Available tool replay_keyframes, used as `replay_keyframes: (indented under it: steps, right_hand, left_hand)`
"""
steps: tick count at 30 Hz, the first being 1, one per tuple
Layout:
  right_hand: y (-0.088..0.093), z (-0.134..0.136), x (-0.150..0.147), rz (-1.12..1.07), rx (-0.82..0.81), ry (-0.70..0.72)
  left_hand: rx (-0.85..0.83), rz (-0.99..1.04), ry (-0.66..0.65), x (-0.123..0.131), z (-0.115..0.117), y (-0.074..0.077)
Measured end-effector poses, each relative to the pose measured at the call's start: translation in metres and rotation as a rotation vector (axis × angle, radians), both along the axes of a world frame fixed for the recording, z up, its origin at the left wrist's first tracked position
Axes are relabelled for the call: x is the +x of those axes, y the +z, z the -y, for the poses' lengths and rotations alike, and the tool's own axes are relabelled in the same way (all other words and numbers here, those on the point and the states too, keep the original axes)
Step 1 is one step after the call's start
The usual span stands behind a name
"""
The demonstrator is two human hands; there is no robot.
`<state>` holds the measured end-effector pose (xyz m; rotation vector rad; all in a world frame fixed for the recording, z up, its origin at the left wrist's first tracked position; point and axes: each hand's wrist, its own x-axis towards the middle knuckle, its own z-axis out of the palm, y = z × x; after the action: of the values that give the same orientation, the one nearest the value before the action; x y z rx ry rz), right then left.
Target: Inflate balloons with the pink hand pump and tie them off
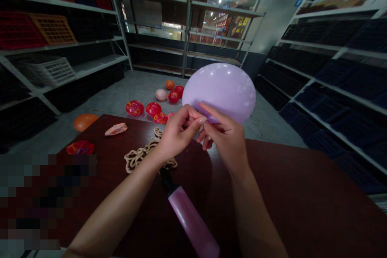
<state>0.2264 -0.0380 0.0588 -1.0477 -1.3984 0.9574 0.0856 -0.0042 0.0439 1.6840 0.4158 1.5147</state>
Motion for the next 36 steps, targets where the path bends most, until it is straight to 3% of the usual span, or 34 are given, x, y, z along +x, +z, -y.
replay_keyframes:
  steps: [6, 12, 20, 24, 30, 36]
  right_hand:
    - [0.0, 0.003, -0.002, 0.075, 0.121, -0.123]
    - [-0.004, 0.002, -0.007, 0.087, 0.229, -0.3]
    - [-0.006, 0.0, -0.005, 0.074, 0.295, -0.2]
    - [-0.009, -0.002, -0.001, 0.235, 0.332, -0.142]
    - [-0.008, 0.0, 0.005, 0.569, 0.454, -0.233]
    - [-0.003, 0.003, 0.004, 0.661, 0.436, -0.142]
  left_hand:
    - [-0.028, -0.005, -0.008, 0.001, 0.001, 0.001]
    - [-0.069, 0.062, 0.112, 0.003, -0.002, -0.001]
    - [-0.194, 0.199, 0.128, 0.005, -0.005, 0.002]
    - [-0.233, 0.2, 0.108, 0.002, -0.007, 0.004]
    - [-0.317, 0.275, 0.132, -0.005, -0.01, 0.005]
    - [-0.478, 0.457, 0.119, -0.009, -0.01, 0.01]
